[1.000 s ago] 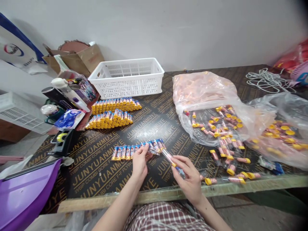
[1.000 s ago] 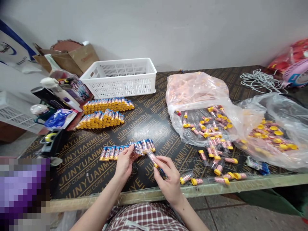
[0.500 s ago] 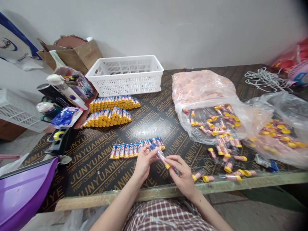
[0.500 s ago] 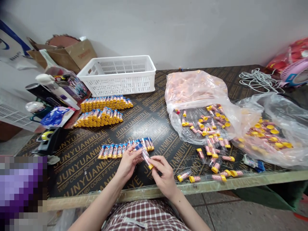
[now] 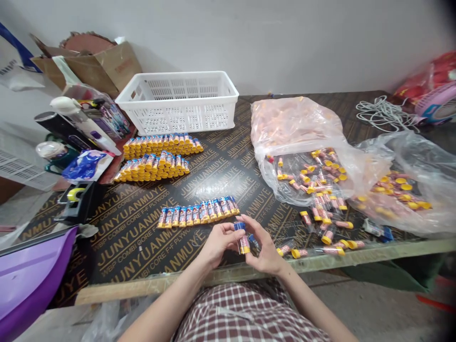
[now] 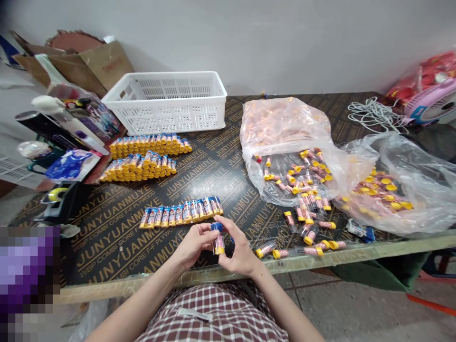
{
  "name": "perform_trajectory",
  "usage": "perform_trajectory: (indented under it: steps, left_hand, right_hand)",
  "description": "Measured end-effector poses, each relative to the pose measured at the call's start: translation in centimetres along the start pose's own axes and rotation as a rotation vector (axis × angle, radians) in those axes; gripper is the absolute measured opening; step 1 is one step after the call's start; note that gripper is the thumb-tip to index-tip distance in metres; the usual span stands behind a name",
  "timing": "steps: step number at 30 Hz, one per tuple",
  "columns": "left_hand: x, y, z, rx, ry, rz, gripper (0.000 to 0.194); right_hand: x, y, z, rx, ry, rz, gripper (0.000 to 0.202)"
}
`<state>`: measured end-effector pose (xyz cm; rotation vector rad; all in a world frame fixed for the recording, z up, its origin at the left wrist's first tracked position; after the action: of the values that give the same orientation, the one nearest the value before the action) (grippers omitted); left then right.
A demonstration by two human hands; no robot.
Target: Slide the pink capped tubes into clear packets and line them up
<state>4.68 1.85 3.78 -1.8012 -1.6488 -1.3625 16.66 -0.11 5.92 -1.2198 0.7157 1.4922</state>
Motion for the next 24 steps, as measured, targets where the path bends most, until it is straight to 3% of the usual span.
perform_trajectory:
  steps: [24]
  left_hand:
    - [-0.18, -0.26, -0.13, 0.023, 0.008, -0.01, 0.04]
  right_hand:
    - [0.24, 0.44, 0.06, 0.062, -0.012, 0.072, 0.085]
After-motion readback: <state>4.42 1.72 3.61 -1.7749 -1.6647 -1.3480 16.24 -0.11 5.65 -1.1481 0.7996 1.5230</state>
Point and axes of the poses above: each hand's wrist, its own z-axis towards the middle knuckle, its own y-axis out of the palm, x = y × z, the point moved 5 cm from there along z, towards the middle knuckle, and after that the axes turned 12 degrees about z, right-handed, at the moved point
